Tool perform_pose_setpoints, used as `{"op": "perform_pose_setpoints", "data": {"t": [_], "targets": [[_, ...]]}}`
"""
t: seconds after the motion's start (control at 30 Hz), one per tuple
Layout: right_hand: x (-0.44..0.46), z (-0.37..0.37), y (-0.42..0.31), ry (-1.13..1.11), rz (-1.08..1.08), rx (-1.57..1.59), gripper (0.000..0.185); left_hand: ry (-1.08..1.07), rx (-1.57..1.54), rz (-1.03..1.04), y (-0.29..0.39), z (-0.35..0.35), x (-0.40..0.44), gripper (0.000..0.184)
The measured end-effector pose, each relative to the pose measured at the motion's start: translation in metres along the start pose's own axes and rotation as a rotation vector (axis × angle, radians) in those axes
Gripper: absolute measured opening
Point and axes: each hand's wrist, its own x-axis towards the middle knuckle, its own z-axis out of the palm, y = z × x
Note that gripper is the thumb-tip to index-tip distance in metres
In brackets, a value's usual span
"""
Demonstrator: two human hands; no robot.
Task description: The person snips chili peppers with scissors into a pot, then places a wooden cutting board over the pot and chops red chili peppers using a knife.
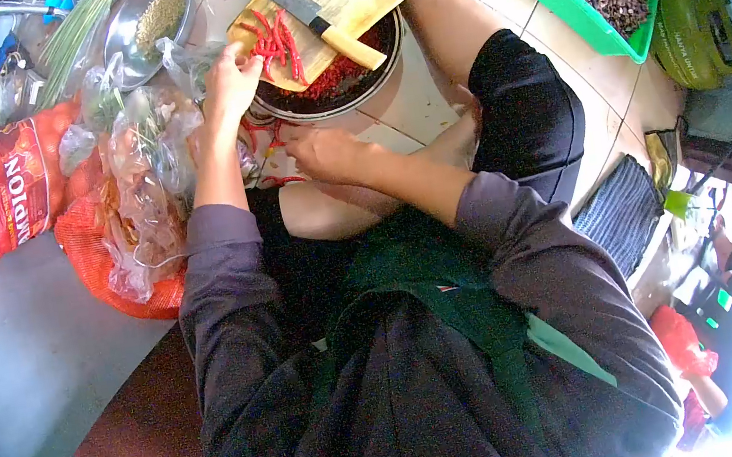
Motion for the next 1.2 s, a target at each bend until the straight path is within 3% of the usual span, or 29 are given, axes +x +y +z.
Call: {"op": "perform_pose_setpoints", "data": {"t": [0.07, 0.17, 0.2, 0.3, 0.37, 0.43, 0.5, 0.53, 0.6, 0.83, 0.97, 1.13, 1.2], "targets": [[-0.003, 0.025, 0.013, -0.023, 0.030, -0.157, 0.019, 0.022, 0.016, -0.009, -0.005, -0.011, -0.004, 0.046], [0.003, 0.024, 0.006, -0.170, 0.210, -0.349, 0.022, -0.157, -0.107, -0.044, -0.018, -0.046, -0.023, 0.031], [0.005, 0.027, 0.007, -0.185, 0.203, -0.363, 0.022, -0.250, -0.106, -0.108, -0.015, -0.061, -0.033, 0.023], [0.010, 0.034, 0.016, -0.207, 0.186, -0.378, 0.022, -0.695, -0.154, -0.226, -0.017, -0.080, -0.069, 0.022], [0.009, 0.034, 0.018, -0.197, 0.179, -0.352, 0.022, -0.674, -0.083, 0.017, -0.044, -0.054, -0.093, 0.020], [0.007, 0.034, 0.022, -0.197, 0.177, -0.251, 0.024, -0.716, 0.161, 0.045, -0.050, -0.034, -0.109, 0.023], [0.004, 0.034, 0.025, -0.218, 0.184, -0.171, 0.024, -0.728, 0.397, -0.105, -0.039, -0.019, -0.114, 0.026], [0.000, 0.037, 0.023, -0.109, 0.110, -0.107, 0.024, -0.761, 0.454, -0.112, -0.035, -0.017, -0.112, 0.025], [-0.003, 0.042, 0.021, -0.144, 0.102, -0.136, 0.022, -0.824, 0.572, -0.123, -0.028, -0.013, -0.104, 0.027], [0.001, 0.055, 0.029, -0.243, 0.192, -0.199, 0.020, -0.902, 0.683, -0.114, -0.027, 0.010, -0.099, 0.029], [-0.007, 0.045, 0.027, -0.149, 0.254, -0.140, 0.022, -0.896, 0.671, -0.039, -0.033, 0.020, -0.097, 0.029], [-0.012, -0.017, -0.007, -0.069, 0.234, 0.054, 0.023, -0.965, 0.626, -0.014, -0.035, 0.009, -0.093, 0.031], [0.002, -0.055, -0.011, 0.119, 0.190, 0.131, 0.026, -0.980, 0.570, 0.040, -0.034, -0.002, -0.093, 0.034]]}}
